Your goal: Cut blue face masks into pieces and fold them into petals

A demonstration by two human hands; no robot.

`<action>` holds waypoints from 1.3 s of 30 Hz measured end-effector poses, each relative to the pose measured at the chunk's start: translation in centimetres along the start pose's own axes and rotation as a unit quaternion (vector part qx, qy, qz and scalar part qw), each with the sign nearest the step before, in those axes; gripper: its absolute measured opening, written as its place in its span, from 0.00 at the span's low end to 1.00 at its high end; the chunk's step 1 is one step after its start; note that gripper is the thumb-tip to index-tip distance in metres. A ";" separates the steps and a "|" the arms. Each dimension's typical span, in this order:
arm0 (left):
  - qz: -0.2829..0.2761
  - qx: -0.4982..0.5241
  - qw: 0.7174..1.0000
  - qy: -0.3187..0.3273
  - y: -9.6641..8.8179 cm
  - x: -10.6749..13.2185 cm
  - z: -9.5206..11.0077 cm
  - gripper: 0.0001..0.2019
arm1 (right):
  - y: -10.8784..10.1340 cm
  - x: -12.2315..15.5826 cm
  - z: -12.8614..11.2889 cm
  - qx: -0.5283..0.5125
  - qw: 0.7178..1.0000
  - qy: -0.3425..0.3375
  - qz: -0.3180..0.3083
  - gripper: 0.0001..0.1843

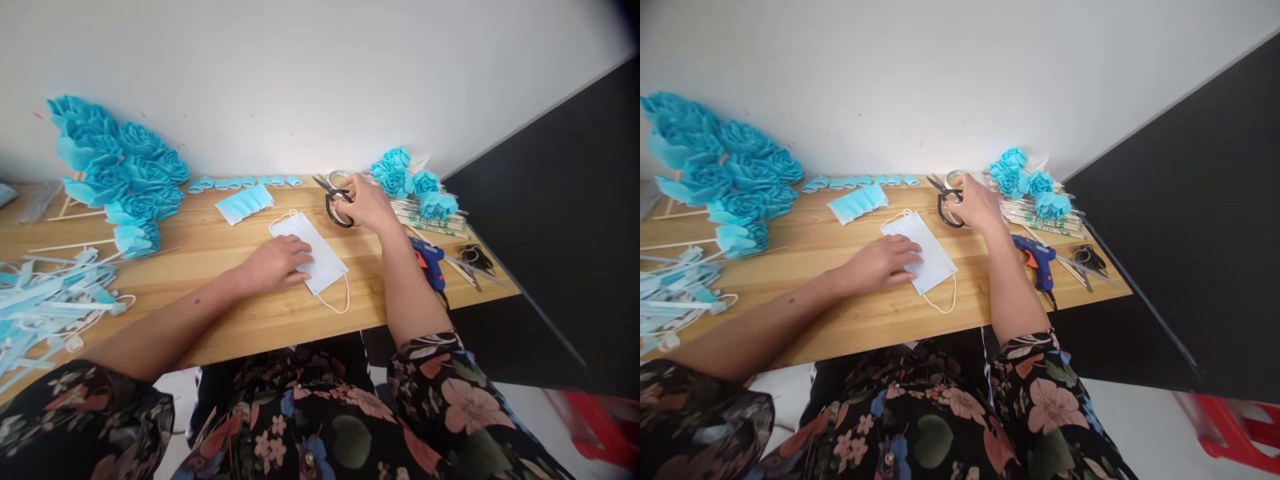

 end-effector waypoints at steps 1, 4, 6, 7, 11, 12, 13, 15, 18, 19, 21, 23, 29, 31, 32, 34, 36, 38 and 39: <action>-0.011 0.016 1.000 0.012 0.2 -0.2 0.4 0.16 | 0.4 0.2 -0.2 0.021 1.000 -0.006 -0.012 0.25; -0.013 0.081 0.996 0.030 -0.2 -0.3 1.0 0.17 | 2.1 0.9 -0.9 0.081 0.994 -0.024 -0.076 0.24; -0.001 0.119 0.993 0.028 -0.9 -0.1 0.7 0.17 | 2.7 1.4 -1.9 0.102 0.989 -0.052 -0.091 0.19; 0.007 0.132 0.991 0.023 -1.2 0.1 0.5 0.17 | 2.8 1.8 -2.6 0.101 0.988 -0.074 -0.086 0.17; 0.031 0.171 0.985 0.002 -1.4 0.4 -0.2 0.15 | 4.3 3.9 -6.1 0.059 0.977 -0.174 -0.111 0.13; 0.036 0.183 0.982 -0.006 -1.3 0.5 -0.4 0.15 | 5.0 4.4 -6.7 0.059 0.971 -0.191 -0.131 0.12; 0.044 0.197 0.979 -0.018 -1.2 0.5 -0.7 0.14 | 5.6 4.9 -7.2 0.060 0.966 -0.204 -0.147 0.11; 0.093 0.213 0.971 -0.061 -1.7 0.9 -1.9 0.13 | 6.5 5.6 -7.8 0.054 0.959 -0.214 -0.178 0.07; 0.242 0.178 0.936 -0.182 -4.0 3.0 -5.4 0.12 | 6.6 5.9 -8.2 0.000 0.958 -0.203 -0.202 0.04; 0.288 0.164 0.916 -0.225 -4.6 4.0 -6.5 0.14 | 6.3 5.9 -8.3 -0.030 0.959 -0.196 -0.202 0.04; 0.344 0.182 0.877 -0.283 -4.8 5.5 -8.3 0.25 | 5.4 5.8 -8.4 -0.110 0.957 -0.178 -0.200 0.06; 0.361 0.265 0.840 -0.305 -3.7 6.0 -9.3 0.33 | 4.8 5.6 -8.4 -0.199 0.946 -0.155 -0.202 0.09; 0.334 0.481 0.732 -0.348 0.1 5.7 -8.6 0.21 | 3.2 4.5 -7.2 -0.390 0.906 -0.076 -0.143 0.23; 0.371 0.494 0.700 -0.358 -0.1 6.2 -8.7 0.19 | 3.4 4.3 -6.8 -0.419 0.894 -0.042 -0.151 0.33; 0.394 0.494 0.687 -0.360 -0.4 6.4 -8.8 0.19 | 3.6 4.2 -6.8 -0.430 0.888 -0.029 -0.162 0.36; 0.435 0.489 0.666 -0.357 -1.0 6.9 -9.3 0.18 | 4.1 4.3 -7.0 -0.451 0.872 -0.014 -0.191 0.40; 0.464 0.483 0.654 -0.352 -1.4 7.2 -9.6 0.18 | 5.0 4.7 -7.2 -0.464 0.856 -0.004 -0.230 0.39; 0.478 0.477 0.651 -0.347 -1.7 7.3 -9.7 0.18 | 5.9 5.2 -7.4 -0.460 0.849 0.002 -0.262 0.37; 0.479 0.474 0.653 -0.346 -1.8 7.3 -9.7 0.18 | 6.2 5.4 -7.5 -0.451 0.852 0.000 -0.265 0.35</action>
Point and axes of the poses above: each hand's wrist, its own x-axis away from the middle knuckle, its own y-axis out of the palm, z = x × y, the point moved 10 cm from there along -x, towards the middle knuckle, and after that the axes turned 14 degrees about y, right-handed, at the moved point
